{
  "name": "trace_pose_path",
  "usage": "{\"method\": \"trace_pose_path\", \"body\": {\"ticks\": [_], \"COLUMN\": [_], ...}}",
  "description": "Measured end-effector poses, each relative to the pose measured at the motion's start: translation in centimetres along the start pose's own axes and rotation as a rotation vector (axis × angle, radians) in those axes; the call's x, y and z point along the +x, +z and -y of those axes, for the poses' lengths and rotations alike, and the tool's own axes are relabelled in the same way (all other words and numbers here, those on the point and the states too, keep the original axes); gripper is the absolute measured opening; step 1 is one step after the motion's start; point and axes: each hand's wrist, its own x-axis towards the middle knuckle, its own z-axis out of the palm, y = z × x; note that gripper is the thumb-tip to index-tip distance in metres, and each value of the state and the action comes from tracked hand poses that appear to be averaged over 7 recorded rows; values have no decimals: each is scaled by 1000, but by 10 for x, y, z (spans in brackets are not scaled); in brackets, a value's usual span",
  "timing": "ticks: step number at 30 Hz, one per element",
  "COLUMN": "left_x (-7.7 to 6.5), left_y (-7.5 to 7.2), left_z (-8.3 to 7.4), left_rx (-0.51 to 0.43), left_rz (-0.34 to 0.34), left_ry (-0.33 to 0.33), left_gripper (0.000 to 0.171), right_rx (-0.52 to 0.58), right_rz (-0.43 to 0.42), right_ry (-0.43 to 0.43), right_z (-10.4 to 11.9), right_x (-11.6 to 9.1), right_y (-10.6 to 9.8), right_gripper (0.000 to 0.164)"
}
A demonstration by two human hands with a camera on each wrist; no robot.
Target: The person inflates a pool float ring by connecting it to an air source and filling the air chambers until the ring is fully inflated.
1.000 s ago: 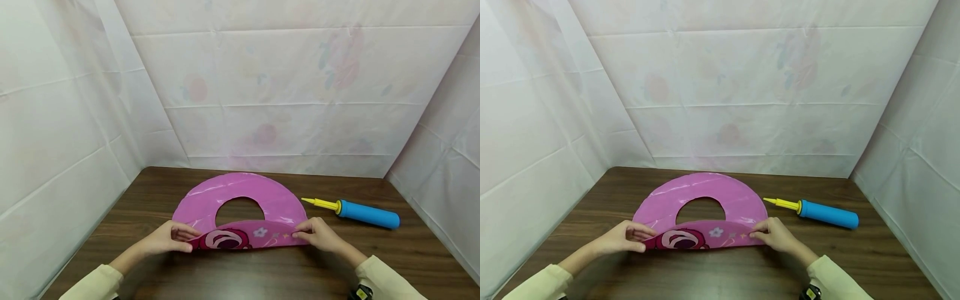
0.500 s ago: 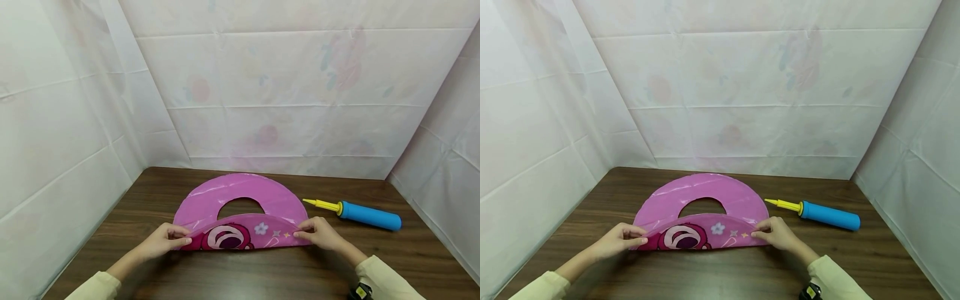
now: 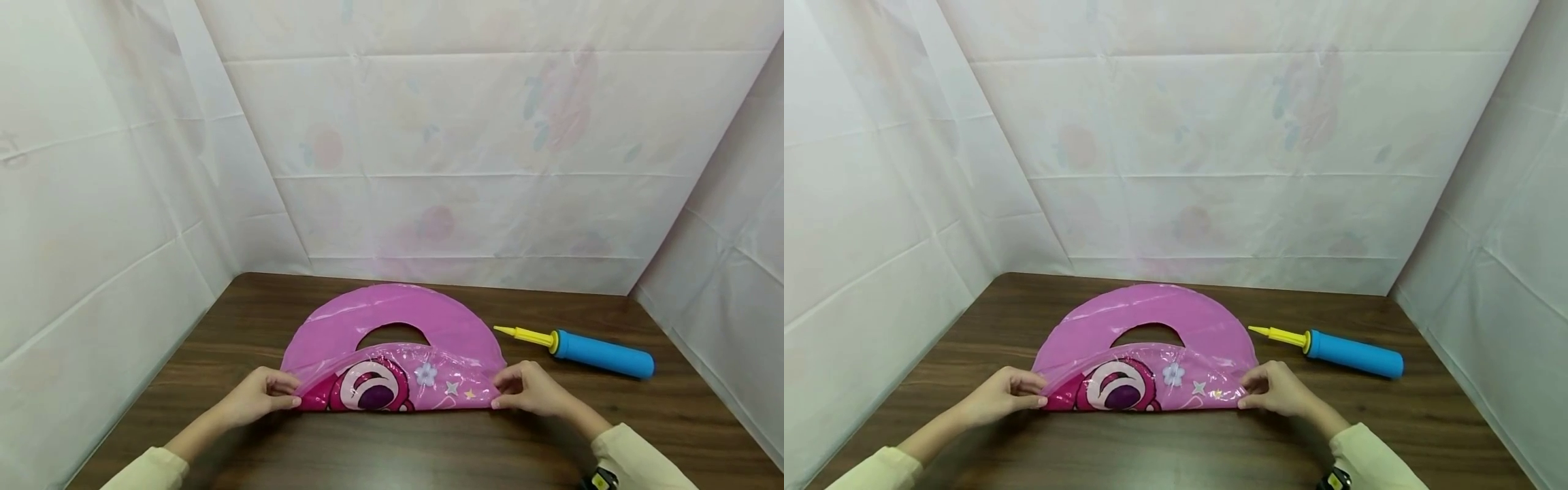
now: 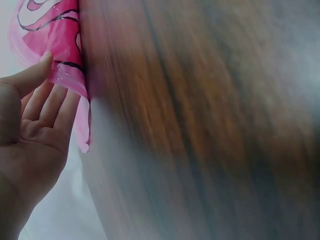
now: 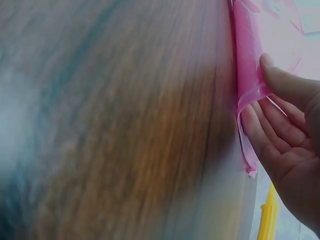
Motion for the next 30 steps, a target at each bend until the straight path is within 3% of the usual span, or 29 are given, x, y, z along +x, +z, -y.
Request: {"method": "trace_pose_path", "body": {"ticks": [6, 13, 20, 30], "left_x": [-2, -4, -3, 0], "left_y": [-4, -4, -3, -11], "left_z": [3, 3, 0, -2], "left_rx": [30, 97, 169, 202], "left_rz": [10, 8, -58, -189], "left_ry": [-47, -36, -15, 11], "left_gripper": [33, 37, 28, 20], "right_rx": [-106, -183, -134, -83], "right_rz": [26, 5, -36, -169], "right_ry": [-141, -128, -151, 50], "right_z": [0, -3, -2, 8], "right_x": [-3, -3, 0, 11], "right_y": [-2, 0, 0, -10], "right_gripper": [25, 20, 3, 15]}}
